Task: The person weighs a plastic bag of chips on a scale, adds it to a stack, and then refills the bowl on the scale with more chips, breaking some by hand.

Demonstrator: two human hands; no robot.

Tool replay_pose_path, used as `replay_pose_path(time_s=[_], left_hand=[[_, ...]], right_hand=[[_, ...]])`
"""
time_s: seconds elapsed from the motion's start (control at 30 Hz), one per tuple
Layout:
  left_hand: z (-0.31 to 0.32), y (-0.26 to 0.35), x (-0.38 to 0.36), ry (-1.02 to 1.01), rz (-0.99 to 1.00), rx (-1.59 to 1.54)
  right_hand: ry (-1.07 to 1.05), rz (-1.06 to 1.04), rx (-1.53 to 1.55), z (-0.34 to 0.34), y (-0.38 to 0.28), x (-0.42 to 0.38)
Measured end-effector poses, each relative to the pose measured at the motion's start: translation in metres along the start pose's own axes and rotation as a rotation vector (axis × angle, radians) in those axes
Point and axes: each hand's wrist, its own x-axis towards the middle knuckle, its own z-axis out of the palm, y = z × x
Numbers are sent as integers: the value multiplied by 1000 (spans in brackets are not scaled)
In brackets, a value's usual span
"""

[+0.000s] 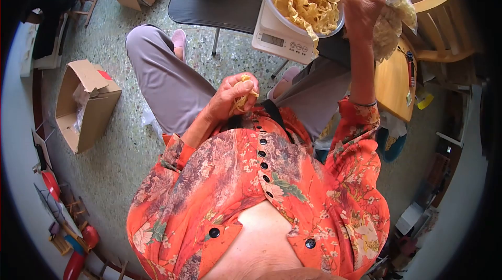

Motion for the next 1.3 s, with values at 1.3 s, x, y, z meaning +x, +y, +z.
replay_pose_path(time_s=[1.3], left_hand=[[-6, -4, 4, 76, 3, 39]], right_hand=[[-199, -128, -386, -25, -30, -49]])
